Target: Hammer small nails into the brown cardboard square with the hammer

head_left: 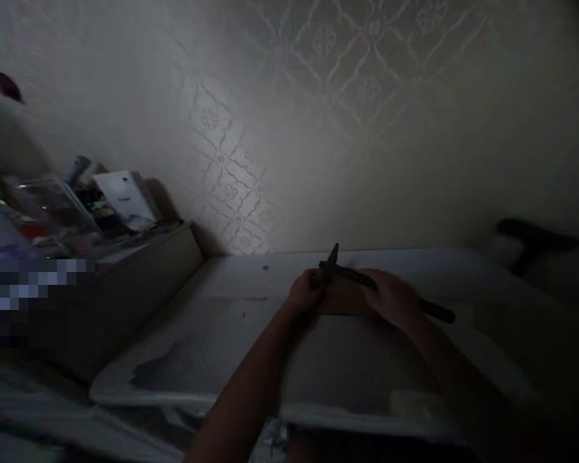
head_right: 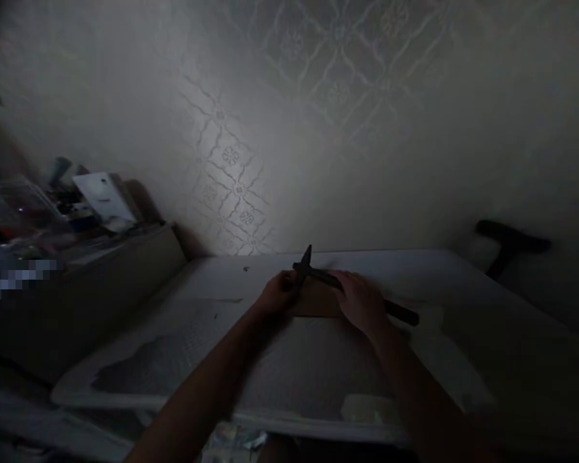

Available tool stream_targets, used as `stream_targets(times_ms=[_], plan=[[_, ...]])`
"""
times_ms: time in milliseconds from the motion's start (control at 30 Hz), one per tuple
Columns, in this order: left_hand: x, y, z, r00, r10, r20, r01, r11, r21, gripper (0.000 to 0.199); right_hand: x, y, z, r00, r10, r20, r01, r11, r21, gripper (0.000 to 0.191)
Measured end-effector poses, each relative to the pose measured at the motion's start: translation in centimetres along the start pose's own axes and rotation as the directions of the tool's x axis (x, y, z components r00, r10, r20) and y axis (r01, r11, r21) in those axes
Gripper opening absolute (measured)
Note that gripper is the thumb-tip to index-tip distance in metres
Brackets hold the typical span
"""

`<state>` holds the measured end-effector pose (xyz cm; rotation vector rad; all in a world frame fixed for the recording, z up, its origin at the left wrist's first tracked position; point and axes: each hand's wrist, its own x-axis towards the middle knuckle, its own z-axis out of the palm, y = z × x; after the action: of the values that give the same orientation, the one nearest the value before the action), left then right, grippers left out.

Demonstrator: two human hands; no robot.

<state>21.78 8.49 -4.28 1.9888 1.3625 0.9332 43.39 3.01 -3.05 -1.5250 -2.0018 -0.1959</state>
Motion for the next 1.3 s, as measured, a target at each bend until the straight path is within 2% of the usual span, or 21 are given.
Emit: stream_targets(times_ms=[133,300,433,567,767,900,1033,1300], plan=[[0.08,-0.09,0.01,1.0,0.024,-0.003,-0.024,0.999,-0.027,0.028,-0.02,0.01,0.09,1.0,-0.009,-0.007,0.009,1.0,0.009,0.033],[0.01,0.02,-0.14,1.0,-0.01,-0.006,0.01,1.0,0.018,0.023,0.02,-0.05,0.01,0.999,0.003,-0.034,-0.003,1.0,0.015,0.032],[0.01,0.13,-0.19,1.0,0.031,-0.005,-0.031,0.999,0.008,0.025,0.02,0.07,0.13,1.0,-0.013,-0.011,0.013,1.0,0.015,0.035],[0.02,0.02,-0.15,1.0,-0.013,-0.008,0.013,0.998,0.055,0.021,0.02,0.07,0.03,0.999,0.006,-0.031,-0.005,1.0,0.007,0.033],[0.11,-0.38,0.01,1.0,0.018,-0.004,-0.018,1.0,0.0,0.024,-0.01,-0.25,-0.28,1.0,0.006,-0.008,-0.006,1.0,-0.001,0.035],[-0.03,0.0,-0.15,1.0,-0.003,-0.003,0.003,0.999,0.043,0.021,0.06,0.08,-0.06,0.999,0.015,-0.046,-0.015,1.0,0.005,0.035],[-0.16,0.4,-0.21,1.0,-0.001,-0.012,0.002,0.998,0.058,0.024,0.07,0.2,0.04,1.0,-0.003,-0.023,0.002,1.0,-0.019,0.034],[-0.08,0.1,-0.03,1.0,-0.01,-0.018,0.012,0.996,0.087,0.019,0.0,-0.32,-0.36,0.999,-0.006,-0.043,0.004,0.999,-0.039,0.032]])
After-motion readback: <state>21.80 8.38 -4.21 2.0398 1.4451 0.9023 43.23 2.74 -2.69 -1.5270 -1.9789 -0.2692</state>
